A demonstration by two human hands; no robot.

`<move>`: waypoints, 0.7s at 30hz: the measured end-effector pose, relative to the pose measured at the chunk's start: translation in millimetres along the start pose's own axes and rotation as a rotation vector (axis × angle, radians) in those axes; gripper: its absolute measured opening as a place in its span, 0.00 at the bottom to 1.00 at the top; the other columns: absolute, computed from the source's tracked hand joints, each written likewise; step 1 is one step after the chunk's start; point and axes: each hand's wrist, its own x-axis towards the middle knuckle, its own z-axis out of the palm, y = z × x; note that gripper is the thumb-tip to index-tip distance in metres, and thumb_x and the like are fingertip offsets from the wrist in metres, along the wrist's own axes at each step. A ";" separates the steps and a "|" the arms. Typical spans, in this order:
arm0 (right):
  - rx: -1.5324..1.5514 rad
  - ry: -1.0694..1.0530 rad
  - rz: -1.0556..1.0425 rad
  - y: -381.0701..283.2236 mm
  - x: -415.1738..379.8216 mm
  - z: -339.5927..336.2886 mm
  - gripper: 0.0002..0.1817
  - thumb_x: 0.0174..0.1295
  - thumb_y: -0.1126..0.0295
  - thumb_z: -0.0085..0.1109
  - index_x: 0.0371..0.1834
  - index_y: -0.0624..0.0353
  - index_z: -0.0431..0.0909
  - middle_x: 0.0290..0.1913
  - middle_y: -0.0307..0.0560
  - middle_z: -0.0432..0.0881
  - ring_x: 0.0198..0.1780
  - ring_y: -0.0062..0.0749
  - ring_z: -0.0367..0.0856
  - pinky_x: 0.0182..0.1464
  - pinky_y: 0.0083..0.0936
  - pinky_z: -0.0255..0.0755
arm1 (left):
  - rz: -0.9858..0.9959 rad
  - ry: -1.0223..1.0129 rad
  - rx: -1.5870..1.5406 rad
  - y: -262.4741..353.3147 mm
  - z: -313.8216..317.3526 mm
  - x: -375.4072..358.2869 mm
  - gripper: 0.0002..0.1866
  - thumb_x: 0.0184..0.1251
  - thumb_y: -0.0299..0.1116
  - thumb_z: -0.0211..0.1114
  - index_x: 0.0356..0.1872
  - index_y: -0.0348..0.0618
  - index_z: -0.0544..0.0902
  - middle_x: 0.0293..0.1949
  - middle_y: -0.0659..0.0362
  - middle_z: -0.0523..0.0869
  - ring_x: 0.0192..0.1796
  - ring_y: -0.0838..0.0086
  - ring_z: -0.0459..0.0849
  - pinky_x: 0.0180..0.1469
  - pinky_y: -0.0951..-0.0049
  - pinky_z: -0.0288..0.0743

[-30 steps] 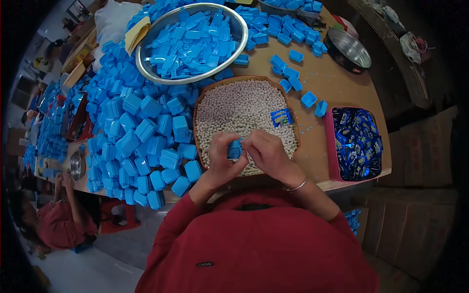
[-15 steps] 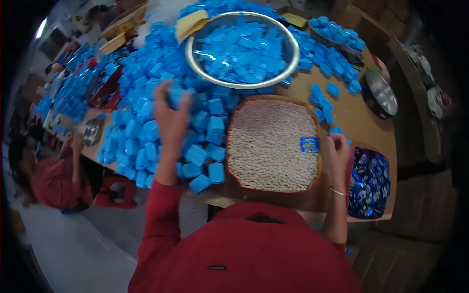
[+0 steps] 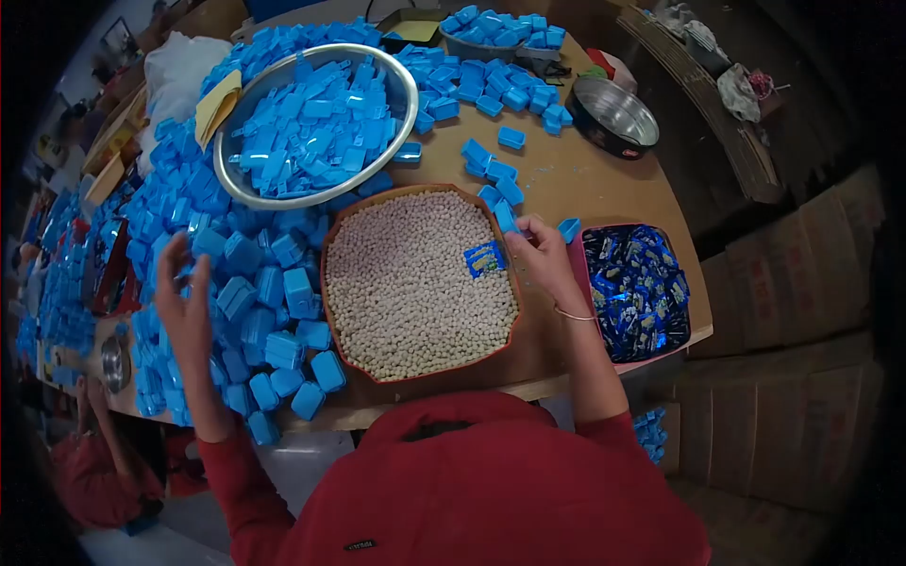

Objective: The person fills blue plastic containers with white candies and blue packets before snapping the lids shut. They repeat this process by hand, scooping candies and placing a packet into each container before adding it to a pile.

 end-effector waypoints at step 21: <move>-0.570 -0.640 -0.092 -66.4 -74.9 120.6 0.19 0.50 0.66 0.66 0.45 0.60 0.75 0.39 0.57 0.75 0.43 0.53 0.77 0.43 0.42 0.73 | -0.830 -0.590 -1.067 38.0 107.6 -114.7 0.14 0.63 0.25 0.55 0.51 0.43 0.74 0.44 0.61 0.79 0.44 0.77 0.80 0.43 0.76 0.80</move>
